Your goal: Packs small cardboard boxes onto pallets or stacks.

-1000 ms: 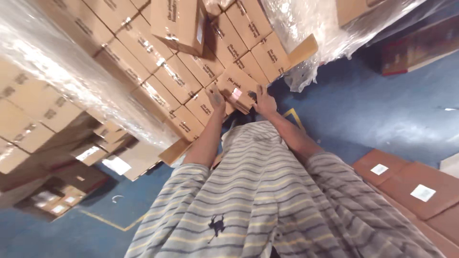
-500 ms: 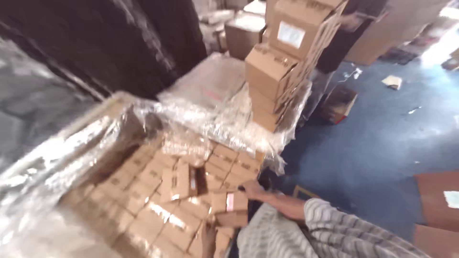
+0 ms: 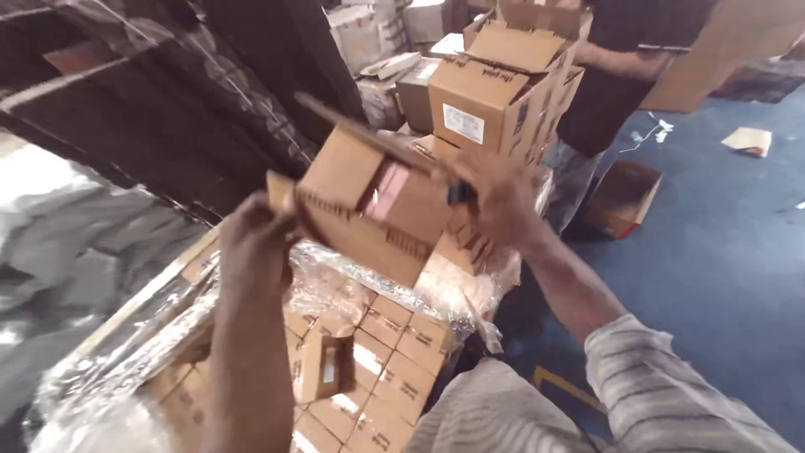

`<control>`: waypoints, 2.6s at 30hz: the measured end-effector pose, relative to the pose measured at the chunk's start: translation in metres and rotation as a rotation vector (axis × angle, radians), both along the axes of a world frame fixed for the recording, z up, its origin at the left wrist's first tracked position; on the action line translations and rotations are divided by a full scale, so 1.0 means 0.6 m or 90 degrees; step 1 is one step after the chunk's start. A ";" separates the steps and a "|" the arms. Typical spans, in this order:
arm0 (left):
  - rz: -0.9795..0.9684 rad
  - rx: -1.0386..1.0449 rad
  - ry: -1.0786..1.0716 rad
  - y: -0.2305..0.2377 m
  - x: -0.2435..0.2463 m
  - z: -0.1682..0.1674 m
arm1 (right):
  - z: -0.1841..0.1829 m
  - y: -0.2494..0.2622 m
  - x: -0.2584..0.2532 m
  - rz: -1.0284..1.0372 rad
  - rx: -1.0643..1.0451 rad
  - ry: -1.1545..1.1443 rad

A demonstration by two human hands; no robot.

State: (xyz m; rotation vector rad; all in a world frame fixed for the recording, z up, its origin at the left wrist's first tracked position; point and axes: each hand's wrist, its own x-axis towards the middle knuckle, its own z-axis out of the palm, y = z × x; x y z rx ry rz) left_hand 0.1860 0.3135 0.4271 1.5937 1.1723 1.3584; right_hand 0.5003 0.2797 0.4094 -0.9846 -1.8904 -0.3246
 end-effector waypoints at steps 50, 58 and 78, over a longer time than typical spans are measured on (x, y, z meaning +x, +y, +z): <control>0.373 -0.639 0.203 -0.509 -0.507 -0.802 | -0.529 -0.435 -0.494 0.236 -0.960 -0.349; 0.299 -0.614 0.516 -0.198 -0.682 -0.808 | -0.527 -0.403 -0.468 0.109 -0.964 -0.337; 0.400 -1.013 0.381 -0.524 -0.189 -0.803 | -0.735 -0.156 -0.504 0.150 -1.174 -0.261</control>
